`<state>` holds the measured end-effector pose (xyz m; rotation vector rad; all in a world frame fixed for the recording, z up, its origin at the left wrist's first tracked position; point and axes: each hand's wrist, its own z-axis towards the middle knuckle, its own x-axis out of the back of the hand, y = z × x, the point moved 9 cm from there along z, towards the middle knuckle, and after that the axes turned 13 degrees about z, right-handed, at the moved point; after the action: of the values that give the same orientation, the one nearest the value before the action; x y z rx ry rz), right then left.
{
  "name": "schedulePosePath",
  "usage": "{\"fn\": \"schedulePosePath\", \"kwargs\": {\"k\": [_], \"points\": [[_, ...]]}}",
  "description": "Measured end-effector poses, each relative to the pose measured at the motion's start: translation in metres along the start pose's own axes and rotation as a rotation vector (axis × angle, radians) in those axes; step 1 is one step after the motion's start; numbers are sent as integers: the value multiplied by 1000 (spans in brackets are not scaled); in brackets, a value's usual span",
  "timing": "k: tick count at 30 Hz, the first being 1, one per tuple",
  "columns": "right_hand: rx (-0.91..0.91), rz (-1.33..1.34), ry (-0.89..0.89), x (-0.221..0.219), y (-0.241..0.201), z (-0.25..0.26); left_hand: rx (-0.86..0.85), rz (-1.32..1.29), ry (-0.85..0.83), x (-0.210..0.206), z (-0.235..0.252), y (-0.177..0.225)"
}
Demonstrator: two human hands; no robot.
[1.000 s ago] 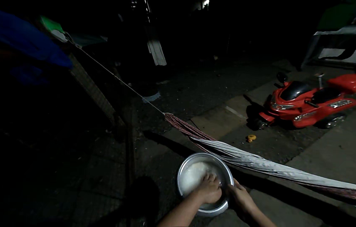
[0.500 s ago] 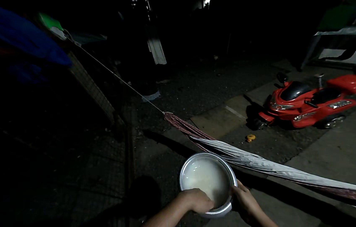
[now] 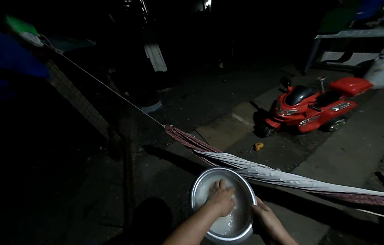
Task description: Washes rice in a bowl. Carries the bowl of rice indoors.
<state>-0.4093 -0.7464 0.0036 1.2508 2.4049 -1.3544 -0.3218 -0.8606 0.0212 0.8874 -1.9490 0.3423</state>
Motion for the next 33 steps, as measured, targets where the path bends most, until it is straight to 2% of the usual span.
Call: {"fn": "schedulePosePath", "kwargs": {"k": [5,9,11,14,18,20,23,26,30,33], "points": [[33,24,14,23,-15,6,-113,7,-54,-11,5,52],[59,19,32,45,-29,12,-382,-133,-101,-14,-4,90],[60,19,47,58,-37,13,-460,-185,-132,-10,-11,100],[57,41,70,76,-48,15,-420,-174,-316,-7,-16,103],[69,55,93,99,-64,15,-382,121,-412,-3,4,103],[78,69,105,110,-72,16,-280,173,-381,6,24,102],[86,92,134,124,-83,12,-144,128,-247,27,56,110],[107,132,163,138,-93,10,-92,103,-162,41,87,130],[154,204,221,161,-104,13,-156,153,-69,47,122,177],[202,231,278,176,-119,14,-305,166,-76,40,136,217]]}}
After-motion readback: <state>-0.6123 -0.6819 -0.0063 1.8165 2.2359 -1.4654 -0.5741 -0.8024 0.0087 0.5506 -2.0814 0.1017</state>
